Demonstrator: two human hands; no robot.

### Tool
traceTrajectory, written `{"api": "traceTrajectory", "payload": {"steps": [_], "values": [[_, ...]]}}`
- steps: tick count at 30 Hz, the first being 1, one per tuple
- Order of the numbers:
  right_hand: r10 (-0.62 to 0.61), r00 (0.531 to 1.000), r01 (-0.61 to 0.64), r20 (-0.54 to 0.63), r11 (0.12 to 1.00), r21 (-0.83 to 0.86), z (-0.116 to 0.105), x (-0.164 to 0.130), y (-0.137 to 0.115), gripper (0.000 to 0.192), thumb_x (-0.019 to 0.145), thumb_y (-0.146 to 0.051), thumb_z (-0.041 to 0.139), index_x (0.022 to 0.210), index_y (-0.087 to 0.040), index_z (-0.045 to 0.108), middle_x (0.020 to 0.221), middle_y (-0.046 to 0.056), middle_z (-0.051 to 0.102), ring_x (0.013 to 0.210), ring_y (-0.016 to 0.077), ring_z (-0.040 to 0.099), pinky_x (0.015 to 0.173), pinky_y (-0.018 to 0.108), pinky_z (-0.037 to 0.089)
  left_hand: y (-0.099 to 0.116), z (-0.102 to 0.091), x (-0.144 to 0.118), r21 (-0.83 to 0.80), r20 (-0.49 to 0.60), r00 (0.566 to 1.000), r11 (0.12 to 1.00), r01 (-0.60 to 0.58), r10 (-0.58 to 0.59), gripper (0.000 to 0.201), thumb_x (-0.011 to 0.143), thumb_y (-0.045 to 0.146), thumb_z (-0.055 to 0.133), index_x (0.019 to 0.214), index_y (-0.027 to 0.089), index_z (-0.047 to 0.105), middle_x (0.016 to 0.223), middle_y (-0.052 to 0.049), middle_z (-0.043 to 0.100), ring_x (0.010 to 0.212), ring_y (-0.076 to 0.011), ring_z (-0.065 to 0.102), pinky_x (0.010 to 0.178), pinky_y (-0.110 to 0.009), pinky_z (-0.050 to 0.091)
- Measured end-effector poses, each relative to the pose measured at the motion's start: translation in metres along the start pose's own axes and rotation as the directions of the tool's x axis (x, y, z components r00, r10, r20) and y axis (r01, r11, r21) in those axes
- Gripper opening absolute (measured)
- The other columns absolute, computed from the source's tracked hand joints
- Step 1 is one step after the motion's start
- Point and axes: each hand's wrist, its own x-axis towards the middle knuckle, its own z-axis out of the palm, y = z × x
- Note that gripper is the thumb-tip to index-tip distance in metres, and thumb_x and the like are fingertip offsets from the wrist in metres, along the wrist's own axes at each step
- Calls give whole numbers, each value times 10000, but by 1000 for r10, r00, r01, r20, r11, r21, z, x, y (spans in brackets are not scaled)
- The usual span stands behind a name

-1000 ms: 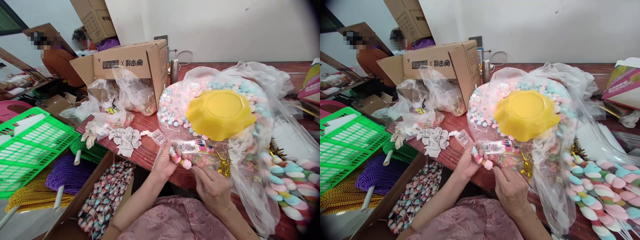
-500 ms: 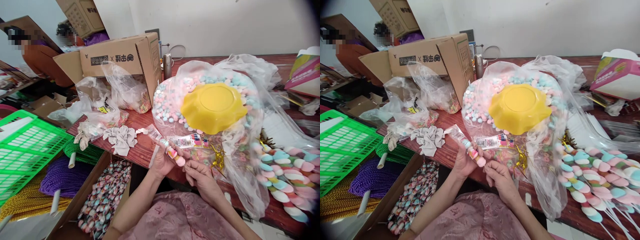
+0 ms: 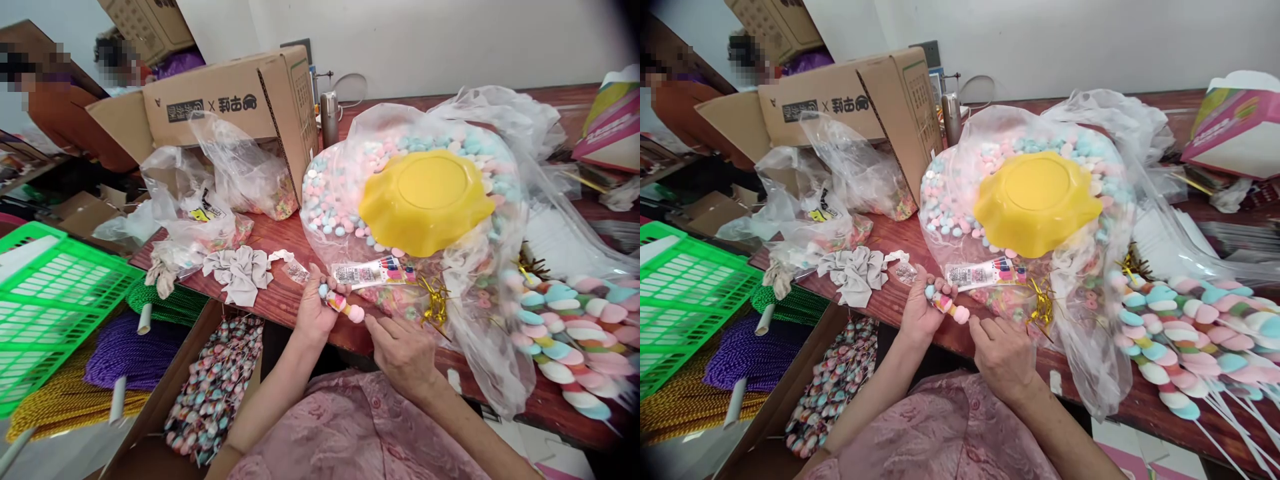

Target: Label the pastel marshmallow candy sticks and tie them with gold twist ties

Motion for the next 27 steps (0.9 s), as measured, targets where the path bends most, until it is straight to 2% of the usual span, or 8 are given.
{"api": "traceTrajectory", "payload": {"steps": [3,7,11,15,18,20,25,27], "values": [[55,994,-64,94,993,94,1,0,-4,251,863,-121,486,834,-165,732,620,51,625,579,145,484,590,314,281,1,1,-2,6,12,1000,1000,-11,10,484,866,473,664,555,171,448,492,53,477,469,-94,503,629,-272,523],[154,955,-226,253,932,285,1,3,-8,250,918,-210,465,814,-184,691,639,27,625,567,130,496,569,282,304,-1,-4,-6,53,195,980,997,-53,42,482,815,502,714,590,178,438,504,73,440,425,-73,433,579,-247,487],[230,872,-439,431,757,484,-1,9,-11,292,943,-327,466,704,-201,578,533,-33,519,489,103,437,504,238,323,-5,-8,-10,73,334,942,997,-40,14,523,675,539,818,648,188,431,513,93,412,404,-57,383,541,-229,447],[245,806,-571,539,563,598,0,13,-11,354,924,-409,441,633,-210,468,463,-48,442,422,87,358,435,225,280,-7,-9,-12,93,327,945,995,-28,-4,565,658,639,779,692,201,424,499,103,363,393,-58,347,538,-246,434],[277,791,-605,545,487,630,1,12,-11,350,921,-444,432,660,-213,471,448,-61,400,402,86,295,410,233,229,-8,-10,-14,110,327,945,993,-39,1,549,666,645,773,735,207,449,505,105,375,406,-62,366,555,-253,439],[313,800,-598,512,481,641,2,11,-14,352,923,-447,464,662,-212,472,486,-55,417,444,90,322,446,238,262,-11,-9,-16,145,362,932,988,-53,-3,525,667,594,802,737,209,452,505,108,385,411,-63,381,566,-250,445],[356,860,-509,365,574,641,5,15,-21,304,920,-409,532,695,-205,536,625,-23,518,595,122,435,583,258,351,-21,-3,-20,218,409,911,964,-153,52,513,717,450,818,618,186,389,519,84,445,458,-71,469,654,-270,490],[367,876,-482,314,628,611,4,17,-19,300,932,-390,507,699,-205,552,627,-18,524,600,128,451,590,263,359,-19,-3,-19,247,398,914,952,-181,71,460,700,443,829,639,184,454,566,61,516,553,-112,574,706,-296,510]]}}
